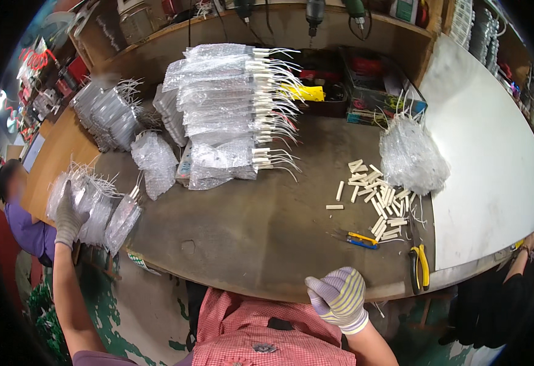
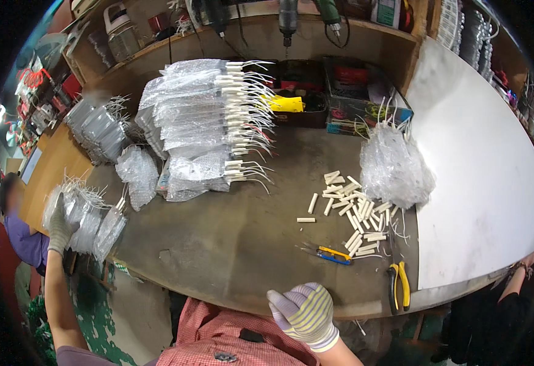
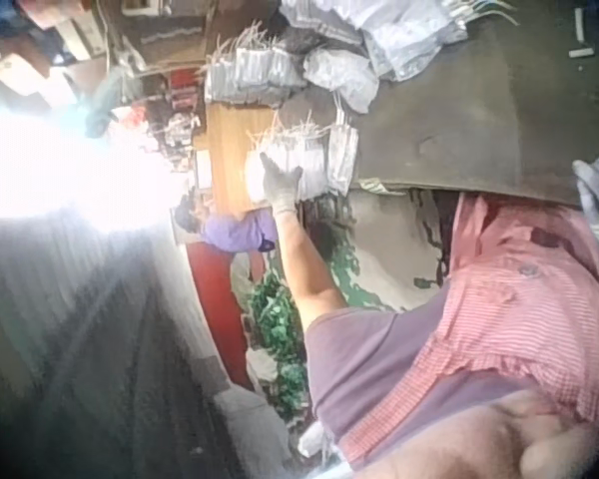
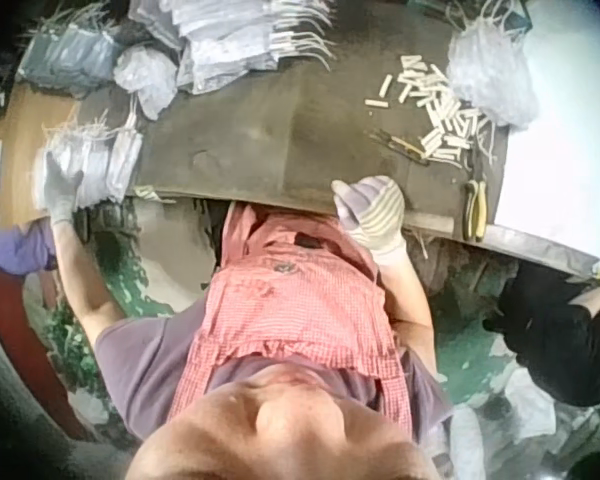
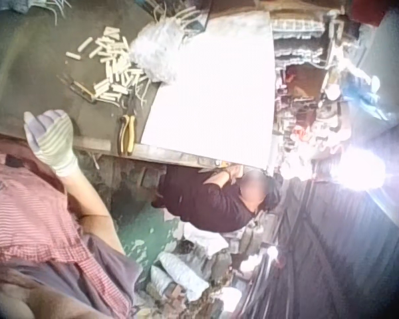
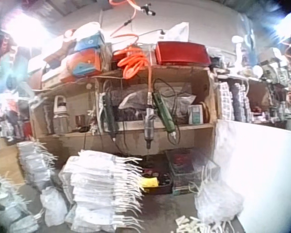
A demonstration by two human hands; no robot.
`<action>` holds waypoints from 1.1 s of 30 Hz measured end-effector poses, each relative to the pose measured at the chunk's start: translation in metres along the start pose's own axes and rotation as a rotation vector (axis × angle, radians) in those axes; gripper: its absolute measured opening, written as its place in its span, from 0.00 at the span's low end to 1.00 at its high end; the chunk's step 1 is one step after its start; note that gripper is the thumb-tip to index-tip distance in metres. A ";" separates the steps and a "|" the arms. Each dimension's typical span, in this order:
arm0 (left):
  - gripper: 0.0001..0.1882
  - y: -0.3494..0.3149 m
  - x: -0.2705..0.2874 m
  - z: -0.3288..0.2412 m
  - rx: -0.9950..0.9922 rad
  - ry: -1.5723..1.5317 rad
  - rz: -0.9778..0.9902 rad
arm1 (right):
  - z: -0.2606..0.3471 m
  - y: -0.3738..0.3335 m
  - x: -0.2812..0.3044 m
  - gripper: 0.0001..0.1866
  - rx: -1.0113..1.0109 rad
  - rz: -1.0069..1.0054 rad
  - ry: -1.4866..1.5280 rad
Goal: Packing electronic or mechanical components into bubble wrap and securing with tape.
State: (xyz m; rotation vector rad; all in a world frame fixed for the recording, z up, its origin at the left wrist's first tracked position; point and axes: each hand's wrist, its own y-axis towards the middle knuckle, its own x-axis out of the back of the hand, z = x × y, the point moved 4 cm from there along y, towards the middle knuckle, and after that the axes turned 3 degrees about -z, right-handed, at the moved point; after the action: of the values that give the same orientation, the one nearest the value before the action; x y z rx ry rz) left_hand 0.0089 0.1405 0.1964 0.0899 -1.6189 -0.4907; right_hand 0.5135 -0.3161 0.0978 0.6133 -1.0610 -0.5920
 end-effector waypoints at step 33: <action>0.14 -0.188 0.031 -0.386 -1.084 -0.466 0.173 | -0.050 0.092 -0.017 0.07 -0.252 -0.079 -0.128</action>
State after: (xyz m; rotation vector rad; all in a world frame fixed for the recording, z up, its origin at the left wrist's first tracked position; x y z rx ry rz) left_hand 0.3345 -0.1398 0.1682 -1.0267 -1.5739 -1.2476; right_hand 0.5666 -0.2322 0.1346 0.4015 -1.0640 -0.8290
